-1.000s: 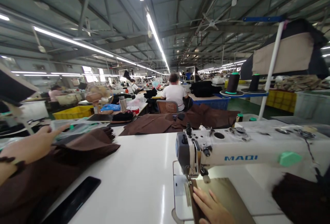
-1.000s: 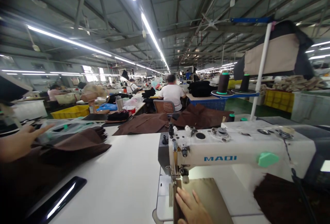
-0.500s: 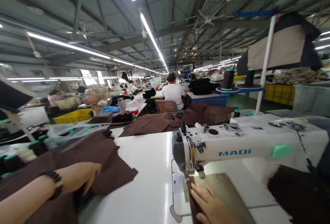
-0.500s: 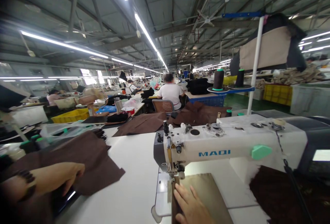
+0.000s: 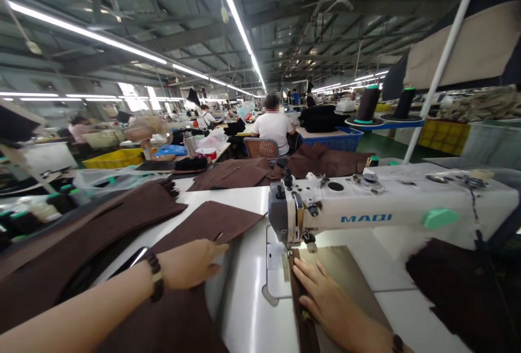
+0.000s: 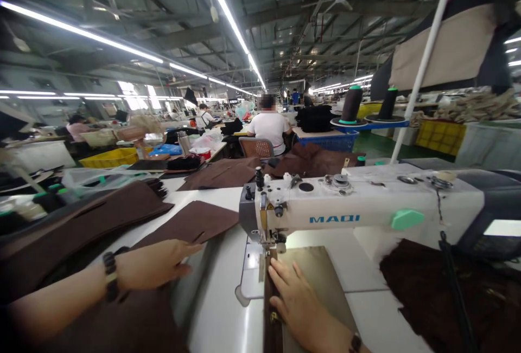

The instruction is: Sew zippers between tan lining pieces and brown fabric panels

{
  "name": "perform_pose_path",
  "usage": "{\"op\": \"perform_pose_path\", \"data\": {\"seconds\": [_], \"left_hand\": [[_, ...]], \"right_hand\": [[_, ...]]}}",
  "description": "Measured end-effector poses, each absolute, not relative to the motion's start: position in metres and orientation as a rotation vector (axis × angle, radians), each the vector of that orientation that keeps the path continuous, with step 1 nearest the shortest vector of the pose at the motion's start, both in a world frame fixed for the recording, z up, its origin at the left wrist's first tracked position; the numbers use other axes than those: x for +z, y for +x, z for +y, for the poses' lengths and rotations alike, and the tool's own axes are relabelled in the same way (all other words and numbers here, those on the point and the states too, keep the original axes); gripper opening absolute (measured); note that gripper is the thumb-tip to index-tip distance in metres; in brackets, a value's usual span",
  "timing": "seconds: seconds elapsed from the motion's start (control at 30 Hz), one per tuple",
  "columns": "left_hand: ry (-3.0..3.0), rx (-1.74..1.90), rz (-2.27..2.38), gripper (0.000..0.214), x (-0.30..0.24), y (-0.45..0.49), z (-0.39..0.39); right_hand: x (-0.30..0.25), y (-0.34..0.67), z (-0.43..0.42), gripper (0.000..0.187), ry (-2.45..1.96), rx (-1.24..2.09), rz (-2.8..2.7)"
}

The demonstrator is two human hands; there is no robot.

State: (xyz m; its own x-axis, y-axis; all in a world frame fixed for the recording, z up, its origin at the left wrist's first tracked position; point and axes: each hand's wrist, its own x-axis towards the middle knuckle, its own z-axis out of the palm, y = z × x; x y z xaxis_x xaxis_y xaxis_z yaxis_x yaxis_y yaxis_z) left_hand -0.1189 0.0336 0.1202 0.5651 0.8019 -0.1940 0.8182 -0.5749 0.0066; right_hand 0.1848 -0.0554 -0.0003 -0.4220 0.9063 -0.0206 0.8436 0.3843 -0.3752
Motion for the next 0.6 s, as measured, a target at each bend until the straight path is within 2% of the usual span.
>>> {"op": "perform_pose_path", "data": {"seconds": [0.1, 0.2, 0.33, 0.4, 0.5, 0.6], "left_hand": [[2.607, -0.202, 1.165, 0.057, 0.106, -0.103, 0.022], [2.622, -0.141, 1.198, 0.053, 0.079, -0.116, 0.015], [2.671, -0.297, 1.18, 0.065, 0.032, -0.134, -0.006], [2.734, -0.263, 1.27, 0.065, 0.017, -0.131, -0.017], [2.825, -0.137, 1.344, 0.059, 0.016, -0.116, -0.03], [2.834, -0.202, 1.063, 0.073, 0.029, -0.1, -0.048]], "right_hand": [[0.0, 0.185, -0.057, 0.051, -1.578, 0.456, -2.462], [-0.002, 0.185, -0.057, 0.05, -1.586, 0.428, -2.476], [-0.002, 0.186, -0.058, 0.05, -1.575, 0.401, -2.49], [-0.002, 0.186, -0.057, 0.05, -1.567, 0.388, -2.491], [0.0, 0.186, -0.057, 0.05, -1.563, 0.37, -2.488], [0.0, 0.186, -0.057, 0.05, -1.559, 0.348, -2.484]]}}
